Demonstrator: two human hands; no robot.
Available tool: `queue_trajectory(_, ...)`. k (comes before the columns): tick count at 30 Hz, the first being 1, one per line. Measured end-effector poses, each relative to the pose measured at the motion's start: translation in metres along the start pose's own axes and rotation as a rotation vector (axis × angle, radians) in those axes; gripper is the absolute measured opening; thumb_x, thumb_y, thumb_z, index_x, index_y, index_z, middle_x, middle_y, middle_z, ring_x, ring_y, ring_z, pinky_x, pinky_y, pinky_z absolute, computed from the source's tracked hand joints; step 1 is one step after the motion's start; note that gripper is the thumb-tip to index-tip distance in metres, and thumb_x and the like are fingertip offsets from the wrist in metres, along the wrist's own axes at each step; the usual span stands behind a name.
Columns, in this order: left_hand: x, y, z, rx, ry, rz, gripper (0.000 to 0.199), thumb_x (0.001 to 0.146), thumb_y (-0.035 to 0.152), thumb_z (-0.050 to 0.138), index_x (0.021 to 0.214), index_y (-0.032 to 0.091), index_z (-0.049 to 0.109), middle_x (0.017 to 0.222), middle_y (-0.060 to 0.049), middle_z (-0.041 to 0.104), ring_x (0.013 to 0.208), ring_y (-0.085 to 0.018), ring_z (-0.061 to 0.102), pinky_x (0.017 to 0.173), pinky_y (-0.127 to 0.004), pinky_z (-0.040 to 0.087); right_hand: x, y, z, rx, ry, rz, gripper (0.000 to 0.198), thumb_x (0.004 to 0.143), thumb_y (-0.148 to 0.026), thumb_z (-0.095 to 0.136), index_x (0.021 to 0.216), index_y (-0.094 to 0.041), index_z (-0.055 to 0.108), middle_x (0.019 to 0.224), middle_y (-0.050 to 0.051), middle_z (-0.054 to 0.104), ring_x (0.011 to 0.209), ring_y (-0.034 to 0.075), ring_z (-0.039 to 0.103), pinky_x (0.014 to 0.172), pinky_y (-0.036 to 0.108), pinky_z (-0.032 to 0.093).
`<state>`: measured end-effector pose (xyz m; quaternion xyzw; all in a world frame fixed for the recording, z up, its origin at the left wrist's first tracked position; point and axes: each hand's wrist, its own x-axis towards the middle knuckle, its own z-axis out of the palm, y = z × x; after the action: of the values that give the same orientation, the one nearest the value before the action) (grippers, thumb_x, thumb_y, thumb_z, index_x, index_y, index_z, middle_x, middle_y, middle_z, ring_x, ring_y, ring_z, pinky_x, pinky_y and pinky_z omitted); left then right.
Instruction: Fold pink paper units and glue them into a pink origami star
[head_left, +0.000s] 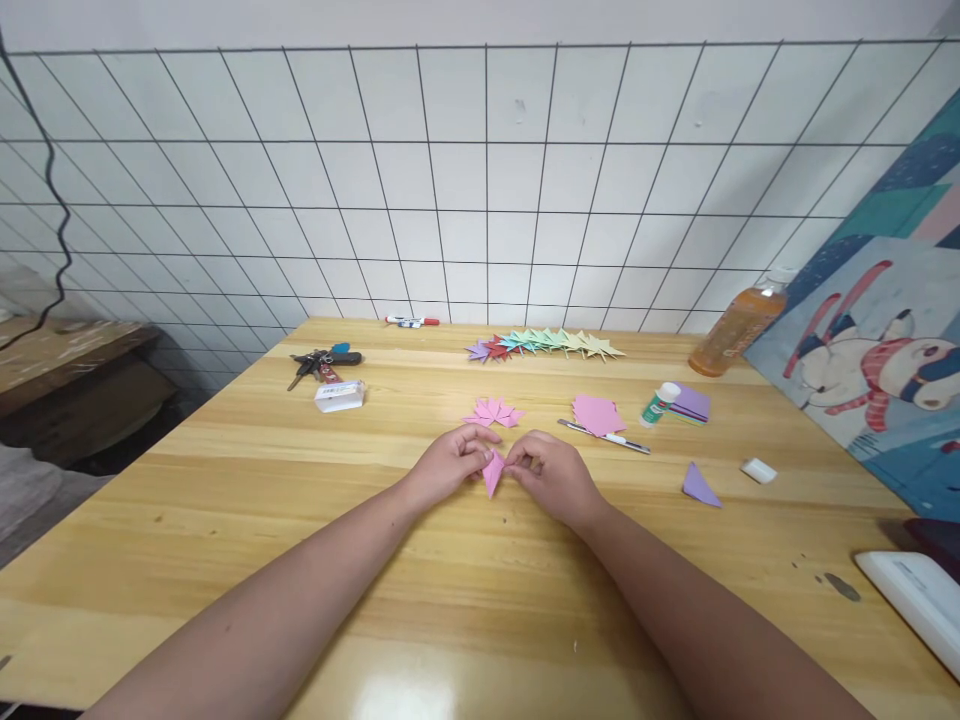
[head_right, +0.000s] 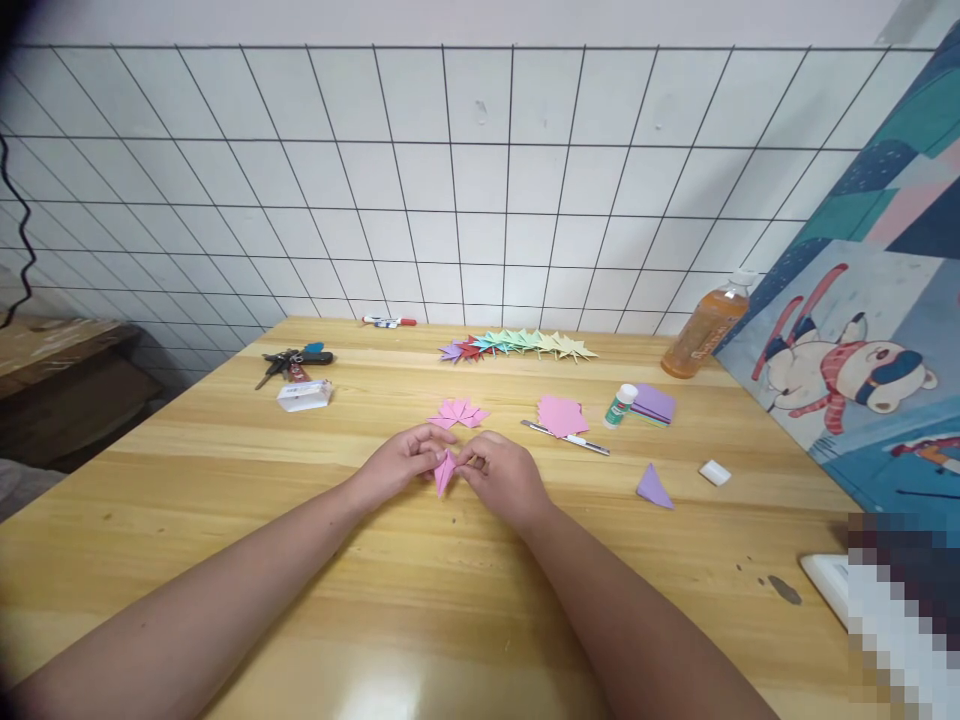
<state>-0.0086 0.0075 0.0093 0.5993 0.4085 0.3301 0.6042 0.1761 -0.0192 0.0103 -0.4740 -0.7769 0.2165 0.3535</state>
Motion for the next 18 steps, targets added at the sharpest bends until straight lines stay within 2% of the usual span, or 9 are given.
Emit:
queue_trajectory(4,-0.0025,0.0033,0.0028,0.007,0.002,-0.006,0.035,0.071,0.038,0.064,0.095,0.015,0.056,0.062,0.001,0.061,0.053,-0.010,0.053,0.052,-0.020,0.036,-0.0003,-0.0018,-0.0016,-0.042,-0.029,-0.001,0.006,0.073,-0.016,0.063,0.075,-0.022,0.061,0.076,-0.001,0.060,0.066,0.011,0.056,0.059,0.022,0.040)
queue_trajectory(9,-0.0038,0.0031,0.0055,0.039,-0.004,0.023,0.035,0.071,0.038,0.065,0.096,0.015,0.056,0.066,-0.001,0.063,0.060,-0.013,0.057,0.057,-0.023,0.039,-0.0013,-0.0034,-0.0021,-0.083,-0.026,0.002,0.006,0.073,-0.017,0.063,0.075,-0.022,0.062,0.078,-0.001,0.061,0.065,0.011,0.055,0.058,0.023,0.039)
queue_trajectory(14,-0.0017,-0.0016,0.0032,0.049,0.007,0.075,0.036,0.071,0.034,0.065,0.099,0.015,0.054,0.066,0.000,0.063,0.059,-0.013,0.059,0.058,-0.023,0.041,-0.0006,-0.0026,-0.0011,0.006,-0.039,-0.017,0.021,0.074,-0.013,0.060,0.090,-0.024,0.064,0.087,0.001,0.063,0.065,0.011,0.056,0.061,0.023,0.043)
queue_trajectory(18,-0.0019,-0.0009,0.0024,0.056,0.001,0.060,0.033,0.073,0.033,0.064,0.099,0.015,0.054,0.064,0.000,0.063,0.057,-0.012,0.058,0.056,-0.022,0.040,0.0004,0.0025,0.0014,0.110,-0.011,-0.047,0.015,0.074,-0.012,0.060,0.080,-0.024,0.067,0.084,0.001,0.064,0.074,0.013,0.059,0.065,0.023,0.045)
